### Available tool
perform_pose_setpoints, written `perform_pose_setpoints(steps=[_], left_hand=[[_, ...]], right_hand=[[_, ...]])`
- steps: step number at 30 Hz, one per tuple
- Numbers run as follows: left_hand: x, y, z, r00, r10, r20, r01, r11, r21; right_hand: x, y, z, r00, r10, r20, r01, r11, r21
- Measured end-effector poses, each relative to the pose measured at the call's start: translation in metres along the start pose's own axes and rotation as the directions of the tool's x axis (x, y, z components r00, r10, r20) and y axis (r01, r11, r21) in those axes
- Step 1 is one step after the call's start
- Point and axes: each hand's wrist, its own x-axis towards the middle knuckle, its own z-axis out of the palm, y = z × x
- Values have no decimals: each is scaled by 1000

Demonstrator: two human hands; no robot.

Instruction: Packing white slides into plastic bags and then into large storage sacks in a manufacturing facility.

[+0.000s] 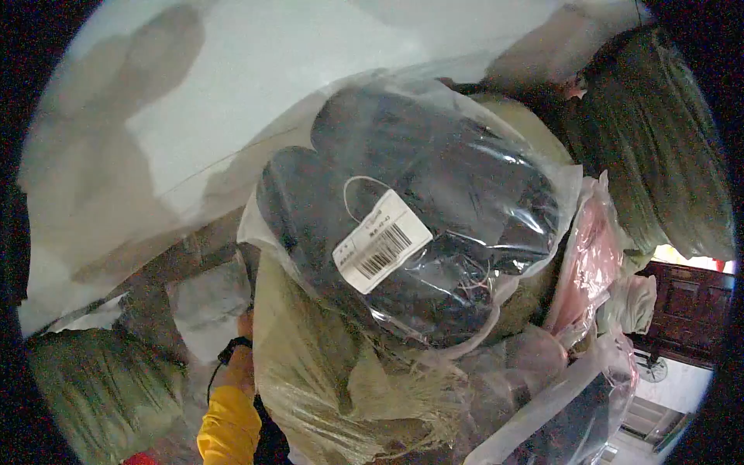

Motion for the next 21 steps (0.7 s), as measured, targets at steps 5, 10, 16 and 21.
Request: perform_pose_setpoints(steps=[5,10,16,21], left_hand=[[-70,59,-39,995,-56,88,-3,827,562],[-185,107,-259,927,114,-357,-40,977,208],[-334,371,-492,893,291,-343,-307,952,8],[-402,518,-530,657,694,-293,-653,719,239]], right_hand=[[-37,-43,4,989,80,-128,-78,997,17],[-27,-39,14,967,251,44,-255,960,118],[-35,-25,-10,939,204,278,-235,969,81],[-53,-16,-30,972,103,212,-134,981,137]])
